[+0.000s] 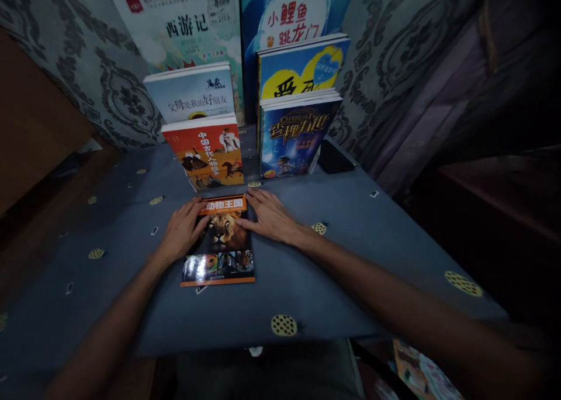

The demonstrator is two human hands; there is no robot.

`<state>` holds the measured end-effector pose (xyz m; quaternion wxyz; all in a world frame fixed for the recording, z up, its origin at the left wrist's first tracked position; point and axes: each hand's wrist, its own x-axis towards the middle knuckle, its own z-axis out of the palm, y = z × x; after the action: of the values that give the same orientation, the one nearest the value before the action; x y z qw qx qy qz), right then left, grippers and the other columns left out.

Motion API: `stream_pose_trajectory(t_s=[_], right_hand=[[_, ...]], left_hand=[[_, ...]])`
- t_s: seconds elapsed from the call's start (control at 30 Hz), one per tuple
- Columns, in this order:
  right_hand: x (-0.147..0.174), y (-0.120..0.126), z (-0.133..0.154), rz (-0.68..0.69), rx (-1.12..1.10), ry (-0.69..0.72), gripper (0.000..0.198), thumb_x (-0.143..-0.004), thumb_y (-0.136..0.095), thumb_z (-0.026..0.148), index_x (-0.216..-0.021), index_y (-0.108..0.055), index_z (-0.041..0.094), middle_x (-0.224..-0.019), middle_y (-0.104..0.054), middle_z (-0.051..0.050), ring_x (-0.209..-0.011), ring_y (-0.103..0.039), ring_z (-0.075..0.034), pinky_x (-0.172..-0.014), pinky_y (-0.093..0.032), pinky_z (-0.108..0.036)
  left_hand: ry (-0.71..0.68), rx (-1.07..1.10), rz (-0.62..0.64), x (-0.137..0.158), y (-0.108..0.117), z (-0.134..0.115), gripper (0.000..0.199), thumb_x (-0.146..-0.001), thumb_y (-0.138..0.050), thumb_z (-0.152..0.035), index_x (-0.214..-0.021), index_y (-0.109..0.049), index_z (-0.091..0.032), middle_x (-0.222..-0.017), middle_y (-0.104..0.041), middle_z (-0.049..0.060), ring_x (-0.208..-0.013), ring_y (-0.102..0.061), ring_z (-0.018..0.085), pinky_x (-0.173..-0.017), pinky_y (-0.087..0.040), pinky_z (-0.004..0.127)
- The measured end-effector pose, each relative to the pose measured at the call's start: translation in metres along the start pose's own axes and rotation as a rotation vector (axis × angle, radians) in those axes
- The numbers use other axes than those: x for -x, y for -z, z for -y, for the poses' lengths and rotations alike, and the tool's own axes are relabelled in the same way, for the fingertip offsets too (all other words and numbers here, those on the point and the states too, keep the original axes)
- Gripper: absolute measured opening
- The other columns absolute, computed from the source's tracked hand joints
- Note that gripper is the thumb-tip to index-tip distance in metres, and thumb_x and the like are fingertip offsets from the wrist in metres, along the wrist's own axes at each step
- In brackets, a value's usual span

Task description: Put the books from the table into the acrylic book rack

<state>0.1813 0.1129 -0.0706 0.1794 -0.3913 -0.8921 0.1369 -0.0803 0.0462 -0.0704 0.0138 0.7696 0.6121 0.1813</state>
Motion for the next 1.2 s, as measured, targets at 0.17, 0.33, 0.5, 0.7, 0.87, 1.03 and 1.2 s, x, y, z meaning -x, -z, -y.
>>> stream_pose_trajectory(t_s=[0.17, 0.33, 0.5, 0.7, 0.87, 1.03, 1.2], right_hand=[[0.000, -0.002, -0.003, -0.017, -0.014, 0.008, 0.078, -0.092, -0.057, 0.063, -0.144, -0.051, 0.004, -0.153, -0.048, -0.025, -0.144, -0.042, -0.036, -0.119, -0.032, -0.051], [0.002, -0.004, -0.003, -0.062, -0.036, -0.001, 0.077, -0.091, -0.059, 0.063, -0.151, -0.044, 0.016, -0.153, -0.049, -0.020, -0.141, -0.044, -0.036, -0.116, -0.035, -0.054], [0.002, -0.003, -0.003, -0.002, 0.005, 0.045, 0.062, -0.096, -0.054, 0.058, -0.145, -0.052, 0.020, -0.155, -0.047, -0.016, -0.143, -0.040, -0.036, -0.116, -0.033, -0.054], [0.000, -0.009, -0.008, -0.023, 0.011, 0.069, 0.064, -0.097, -0.050, 0.062, -0.143, -0.054, 0.019, -0.150, -0.050, -0.017, -0.140, -0.040, -0.037, -0.113, -0.033, -0.056], [-0.002, -0.015, -0.014, -0.056, -0.030, 0.098, 0.067, -0.098, -0.046, 0.066, -0.143, -0.053, 0.017, -0.148, -0.050, -0.015, -0.139, -0.039, -0.037, -0.113, -0.031, -0.056], [-0.001, -0.014, -0.013, -0.062, -0.038, 0.109, 0.066, -0.098, -0.045, 0.064, -0.142, -0.054, 0.015, -0.148, -0.050, -0.017, -0.139, -0.039, -0.039, -0.112, -0.030, -0.057], [-0.004, -0.009, -0.014, -0.062, -0.100, 0.060, 0.050, -0.103, -0.044, 0.046, -0.139, -0.057, 0.016, -0.148, -0.053, -0.018, -0.137, -0.045, -0.035, -0.112, -0.034, -0.056]], left_hand=[[-0.003, 0.048, -0.027, 0.001, -0.001, 0.001, 0.045, -0.101, -0.040, -0.047, -0.133, -0.057, -0.021, -0.147, -0.056, 0.014, -0.137, -0.051, 0.030, -0.113, -0.040, 0.050], [-0.013, 0.082, -0.045, 0.001, -0.003, 0.003, 0.044, -0.100, -0.041, -0.045, -0.132, -0.058, -0.021, -0.146, -0.058, 0.014, -0.138, -0.050, 0.030, -0.114, -0.039, 0.051], [-0.027, 0.084, -0.048, 0.001, 0.001, 0.001, 0.044, -0.099, -0.043, -0.045, -0.130, -0.061, -0.019, -0.145, -0.058, 0.016, -0.137, -0.050, 0.032, -0.117, -0.036, 0.053], [-0.203, 0.110, 0.127, 0.019, 0.016, -0.038, 0.039, -0.099, -0.049, -0.038, -0.133, -0.063, -0.025, -0.149, -0.056, 0.011, -0.140, -0.049, 0.031, -0.120, -0.031, 0.057], [-0.388, 0.196, 0.311, 0.053, 0.017, -0.080, 0.036, -0.101, -0.049, -0.034, -0.133, -0.065, -0.033, -0.152, -0.055, 0.005, -0.145, -0.044, 0.028, -0.123, -0.026, 0.056], [-0.453, 0.205, 0.250, 0.067, 0.012, -0.090, 0.035, -0.102, -0.049, -0.028, -0.132, -0.066, -0.034, -0.151, -0.055, 0.004, -0.147, -0.042, 0.025, -0.124, -0.025, 0.055], [-0.474, 0.177, 0.243, 0.066, 0.017, -0.091, 0.035, -0.101, -0.051, -0.029, -0.132, -0.066, -0.032, -0.150, -0.056, 0.005, -0.147, -0.042, 0.025, -0.124, -0.026, 0.054]])
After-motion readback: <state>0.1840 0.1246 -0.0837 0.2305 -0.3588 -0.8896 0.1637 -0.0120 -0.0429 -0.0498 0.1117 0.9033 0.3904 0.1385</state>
